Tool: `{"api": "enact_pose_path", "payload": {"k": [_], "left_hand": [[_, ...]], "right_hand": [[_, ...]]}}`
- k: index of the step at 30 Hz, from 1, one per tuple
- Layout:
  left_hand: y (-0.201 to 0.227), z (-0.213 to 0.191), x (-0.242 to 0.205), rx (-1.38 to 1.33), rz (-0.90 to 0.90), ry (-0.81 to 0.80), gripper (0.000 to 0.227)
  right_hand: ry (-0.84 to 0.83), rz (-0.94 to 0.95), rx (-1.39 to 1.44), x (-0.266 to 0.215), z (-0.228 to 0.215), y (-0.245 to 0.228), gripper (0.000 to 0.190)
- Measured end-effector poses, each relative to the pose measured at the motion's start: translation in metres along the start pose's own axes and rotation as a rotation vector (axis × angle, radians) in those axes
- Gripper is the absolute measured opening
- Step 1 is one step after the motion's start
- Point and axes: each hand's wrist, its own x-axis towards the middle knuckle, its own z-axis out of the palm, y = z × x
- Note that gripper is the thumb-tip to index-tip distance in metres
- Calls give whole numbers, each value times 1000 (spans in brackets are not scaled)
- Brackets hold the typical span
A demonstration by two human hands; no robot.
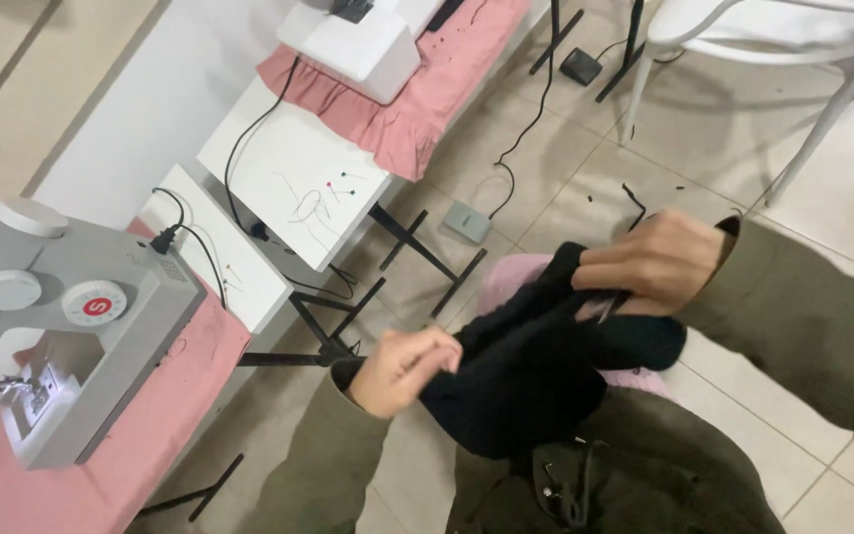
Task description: Trimming excess threads from a pair of black trousers using thread snips and inspecting the waistband.
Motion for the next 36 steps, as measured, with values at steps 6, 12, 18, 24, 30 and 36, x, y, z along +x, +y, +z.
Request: {"api": "enact_pose_path", "payload": {"k": [6, 12, 18, 24, 30, 36], "left_hand": [[21, -83, 23, -122, -38, 138, 45], [34, -92, 53, 3, -21, 171, 52], [145, -68, 84, 196, 288, 36, 30], [160, -64, 87, 198, 287, -116, 26], [162, -94, 66, -38, 315, -195, 19], [97, -134, 27, 37, 220, -3, 26]], "right_hand": [[-57, 473, -67, -66, -50, 63, 16], [71, 321, 154, -22, -102, -8, 17], [185, 53, 357, 14, -115, -41, 10], [219, 168, 173, 37, -141, -62, 16], [7, 305, 7, 32, -151, -48, 24], [259, 508, 99, -34, -163, 7, 35]]}}
